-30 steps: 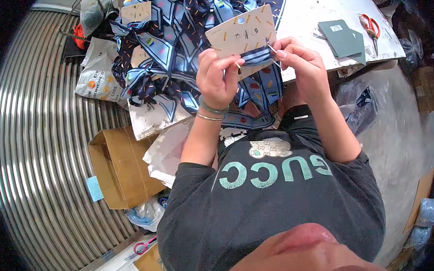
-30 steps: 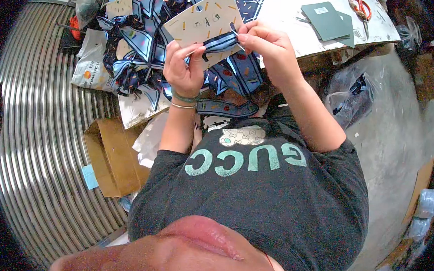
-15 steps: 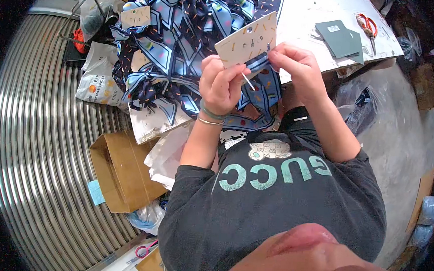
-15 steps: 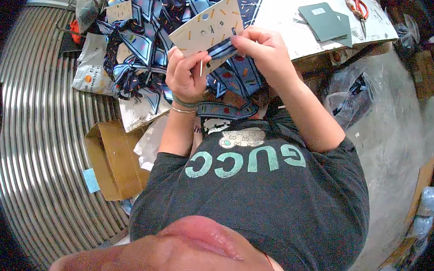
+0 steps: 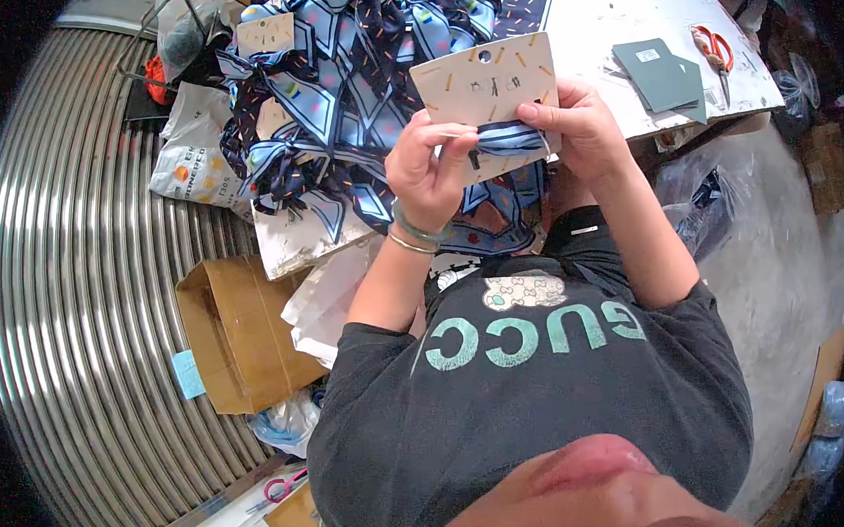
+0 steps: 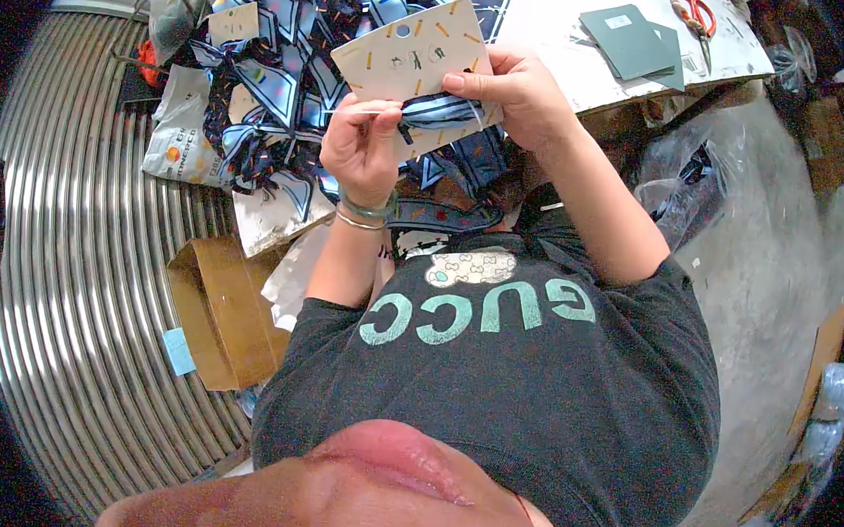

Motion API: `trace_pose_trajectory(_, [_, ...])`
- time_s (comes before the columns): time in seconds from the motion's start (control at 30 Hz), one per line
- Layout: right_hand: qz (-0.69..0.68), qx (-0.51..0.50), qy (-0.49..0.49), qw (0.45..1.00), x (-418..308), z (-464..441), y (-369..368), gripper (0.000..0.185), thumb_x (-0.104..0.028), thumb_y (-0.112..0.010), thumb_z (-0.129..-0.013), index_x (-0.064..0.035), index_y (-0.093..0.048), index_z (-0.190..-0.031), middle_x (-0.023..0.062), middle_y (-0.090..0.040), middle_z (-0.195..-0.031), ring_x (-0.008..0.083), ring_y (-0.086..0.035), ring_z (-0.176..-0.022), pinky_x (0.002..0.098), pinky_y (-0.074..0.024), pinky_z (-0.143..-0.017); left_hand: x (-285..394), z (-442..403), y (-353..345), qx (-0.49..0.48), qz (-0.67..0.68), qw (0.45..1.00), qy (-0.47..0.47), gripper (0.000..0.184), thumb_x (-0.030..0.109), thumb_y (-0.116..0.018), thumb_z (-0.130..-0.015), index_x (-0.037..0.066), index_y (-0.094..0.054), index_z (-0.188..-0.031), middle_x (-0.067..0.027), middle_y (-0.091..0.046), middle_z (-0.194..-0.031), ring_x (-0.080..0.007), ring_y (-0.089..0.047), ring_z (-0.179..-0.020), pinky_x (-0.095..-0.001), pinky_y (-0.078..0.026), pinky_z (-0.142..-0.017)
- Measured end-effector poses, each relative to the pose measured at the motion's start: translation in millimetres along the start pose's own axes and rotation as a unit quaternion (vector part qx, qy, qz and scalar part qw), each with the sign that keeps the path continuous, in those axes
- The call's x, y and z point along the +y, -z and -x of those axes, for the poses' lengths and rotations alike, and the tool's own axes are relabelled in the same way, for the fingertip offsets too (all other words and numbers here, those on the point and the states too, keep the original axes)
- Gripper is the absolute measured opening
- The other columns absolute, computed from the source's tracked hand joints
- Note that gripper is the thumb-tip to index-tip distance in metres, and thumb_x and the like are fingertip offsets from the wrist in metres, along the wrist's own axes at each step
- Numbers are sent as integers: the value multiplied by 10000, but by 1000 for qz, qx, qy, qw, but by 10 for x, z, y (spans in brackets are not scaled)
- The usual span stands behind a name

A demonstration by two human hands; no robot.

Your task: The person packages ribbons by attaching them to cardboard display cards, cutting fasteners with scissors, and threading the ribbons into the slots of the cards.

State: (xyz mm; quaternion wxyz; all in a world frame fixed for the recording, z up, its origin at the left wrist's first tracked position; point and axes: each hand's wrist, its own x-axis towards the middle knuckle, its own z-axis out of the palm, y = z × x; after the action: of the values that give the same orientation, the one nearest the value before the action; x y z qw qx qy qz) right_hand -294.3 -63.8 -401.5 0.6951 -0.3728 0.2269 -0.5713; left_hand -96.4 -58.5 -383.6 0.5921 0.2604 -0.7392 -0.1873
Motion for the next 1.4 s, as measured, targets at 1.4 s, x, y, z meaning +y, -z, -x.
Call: trace_pose_trajectory(1.4, [103,189,206,955,160,-3,-121,219,-159,-644,-896,45,-687,-966,18,-663,-809,45,-555,-691,189,-449,-605,10,173,-273,45,245,913,322,281,129,-533,-915,-5,-618,-683,-106,-508,-1194,-154,-467,-1085,-299,-364,-907])
